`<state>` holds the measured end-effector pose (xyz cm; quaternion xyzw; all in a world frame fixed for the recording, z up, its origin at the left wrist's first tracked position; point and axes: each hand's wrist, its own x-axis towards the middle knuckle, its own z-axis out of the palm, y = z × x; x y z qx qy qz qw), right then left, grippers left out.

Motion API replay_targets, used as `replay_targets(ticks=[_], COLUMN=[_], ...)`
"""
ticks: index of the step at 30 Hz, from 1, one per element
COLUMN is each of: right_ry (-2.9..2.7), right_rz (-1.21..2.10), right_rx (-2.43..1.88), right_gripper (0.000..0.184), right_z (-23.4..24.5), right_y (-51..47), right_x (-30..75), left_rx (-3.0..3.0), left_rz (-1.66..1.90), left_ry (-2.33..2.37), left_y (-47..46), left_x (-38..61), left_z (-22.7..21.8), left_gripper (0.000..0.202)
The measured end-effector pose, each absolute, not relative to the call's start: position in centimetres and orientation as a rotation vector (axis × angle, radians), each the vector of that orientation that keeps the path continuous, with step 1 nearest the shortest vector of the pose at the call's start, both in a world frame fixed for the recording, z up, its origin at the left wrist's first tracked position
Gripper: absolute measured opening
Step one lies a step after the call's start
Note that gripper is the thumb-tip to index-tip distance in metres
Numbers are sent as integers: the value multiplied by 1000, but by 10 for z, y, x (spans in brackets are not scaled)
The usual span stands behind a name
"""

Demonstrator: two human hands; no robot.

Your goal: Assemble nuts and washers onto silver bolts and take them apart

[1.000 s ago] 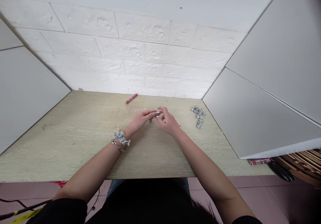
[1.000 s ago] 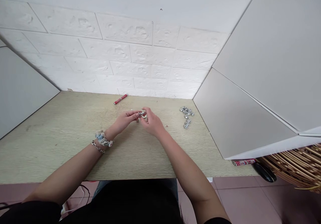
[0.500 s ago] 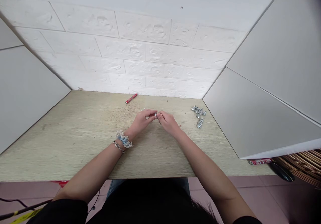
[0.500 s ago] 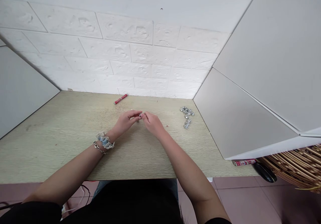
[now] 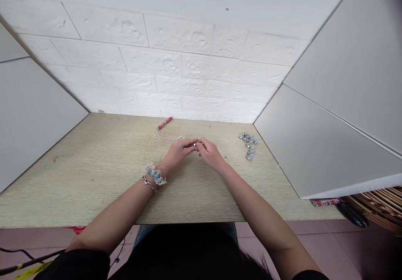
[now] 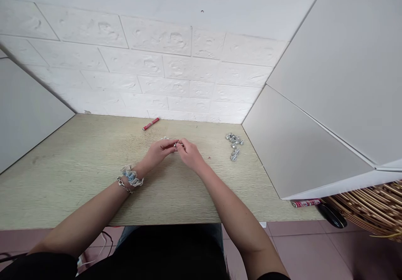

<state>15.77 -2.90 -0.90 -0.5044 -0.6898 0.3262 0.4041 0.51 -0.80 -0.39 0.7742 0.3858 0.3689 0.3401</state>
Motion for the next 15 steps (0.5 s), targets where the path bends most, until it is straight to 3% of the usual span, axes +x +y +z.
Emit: replay_targets(ticks=[6, 12, 15], right_ry=[-1682, -1758, -1791], right_rz=[850, 875, 867], right_rx=[-1254, -1280, -1252], right_gripper=[13, 40, 40], right_z=[-9, -7, -6], right_y=[-29, -29, -28], right_x=[161, 160, 159], left_rx=[2111, 2195, 2215], left_rz=[1013, 1056, 1067], left_ry=[1034, 1047, 1047], left_y=[-10, -11, -11], left_x=[7, 7, 6], left_z=[-4, -5, -5], left_gripper=[28, 20, 19])
